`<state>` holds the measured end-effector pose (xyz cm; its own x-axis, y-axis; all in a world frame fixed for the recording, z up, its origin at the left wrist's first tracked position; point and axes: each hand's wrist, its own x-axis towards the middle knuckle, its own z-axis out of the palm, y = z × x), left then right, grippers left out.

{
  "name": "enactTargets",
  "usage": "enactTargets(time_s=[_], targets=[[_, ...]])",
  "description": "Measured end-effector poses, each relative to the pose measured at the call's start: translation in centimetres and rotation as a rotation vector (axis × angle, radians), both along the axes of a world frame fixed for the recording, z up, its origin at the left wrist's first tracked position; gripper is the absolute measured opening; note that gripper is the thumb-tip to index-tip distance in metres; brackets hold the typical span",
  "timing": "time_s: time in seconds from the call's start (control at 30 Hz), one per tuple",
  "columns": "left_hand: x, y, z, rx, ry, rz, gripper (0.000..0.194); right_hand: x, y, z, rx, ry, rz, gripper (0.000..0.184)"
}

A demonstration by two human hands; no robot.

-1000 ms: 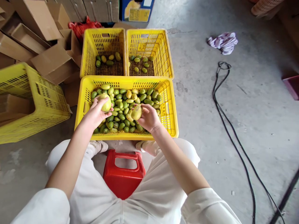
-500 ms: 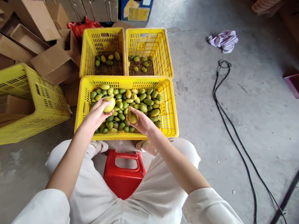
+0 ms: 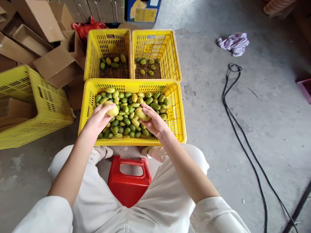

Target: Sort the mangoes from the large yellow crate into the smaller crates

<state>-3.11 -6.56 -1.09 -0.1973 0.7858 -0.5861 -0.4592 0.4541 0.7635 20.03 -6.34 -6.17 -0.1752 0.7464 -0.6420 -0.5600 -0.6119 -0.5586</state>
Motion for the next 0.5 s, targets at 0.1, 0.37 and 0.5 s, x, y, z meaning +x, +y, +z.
enactTargets(time_s=[0.1, 0.37, 0.5], targets=[[0.3, 0.0, 0.3, -0.043, 0.023, 0.064, 0.028, -0.2, -0.1, -0.2, -0.041, -0.004, -0.033, 0.038], [0.3, 0.5, 1.1, -0.254, -0.021, 0.267, 0.021, -0.1, 0.0, -0.6, -0.197, -0.025, -0.065, 0.026], [0.5, 0.7, 2.1, -0.304, -0.057, 0.28, 0.017, -0.1, 0.1, -0.8, -0.198, -0.077, -0.118, 0.021]])
